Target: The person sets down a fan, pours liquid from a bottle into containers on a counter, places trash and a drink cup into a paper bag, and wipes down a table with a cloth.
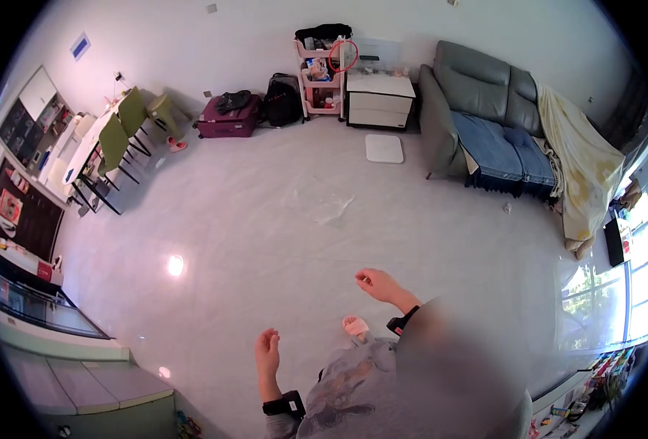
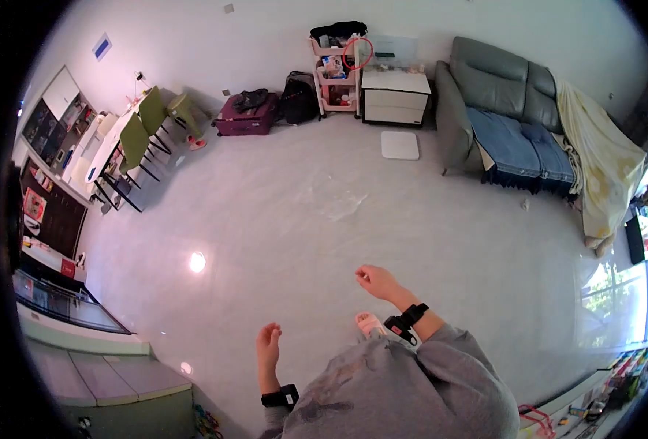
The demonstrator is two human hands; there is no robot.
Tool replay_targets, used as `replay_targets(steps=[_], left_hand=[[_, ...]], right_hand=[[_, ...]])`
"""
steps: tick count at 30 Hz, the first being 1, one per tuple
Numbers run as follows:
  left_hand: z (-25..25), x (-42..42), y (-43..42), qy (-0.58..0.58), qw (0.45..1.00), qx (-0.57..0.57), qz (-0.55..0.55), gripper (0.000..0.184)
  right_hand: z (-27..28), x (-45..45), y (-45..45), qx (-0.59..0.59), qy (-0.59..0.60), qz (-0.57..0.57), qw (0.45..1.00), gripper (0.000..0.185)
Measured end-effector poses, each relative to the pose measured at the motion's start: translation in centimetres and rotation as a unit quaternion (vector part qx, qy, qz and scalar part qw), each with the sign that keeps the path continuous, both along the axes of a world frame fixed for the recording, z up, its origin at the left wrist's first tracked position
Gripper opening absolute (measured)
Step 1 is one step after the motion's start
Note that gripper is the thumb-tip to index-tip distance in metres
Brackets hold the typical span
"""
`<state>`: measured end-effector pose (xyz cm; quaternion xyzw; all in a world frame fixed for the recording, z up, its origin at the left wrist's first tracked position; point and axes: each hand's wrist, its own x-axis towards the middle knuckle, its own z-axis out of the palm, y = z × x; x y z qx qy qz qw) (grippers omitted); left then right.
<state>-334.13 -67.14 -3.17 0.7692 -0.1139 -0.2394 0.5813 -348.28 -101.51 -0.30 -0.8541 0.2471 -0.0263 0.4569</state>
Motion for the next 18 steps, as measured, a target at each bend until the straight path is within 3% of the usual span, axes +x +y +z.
replay_targets(steps=[6, 18], left_hand=[[-1.7, -0.1, 0.0, 0.004, 1.000, -0.028, 0.001, 0.023], [-0.6, -1.4, -1.8, 0.004, 1.000, -0.022, 0.001, 0.022]], right_hand=[[-0.6, -0.3, -0.3, 0.003, -0.009, 0.001, 1.000, 0.026], [-0.9, -1.8, -1.7, 0.009, -0.020, -0.008, 1.000, 0.025]])
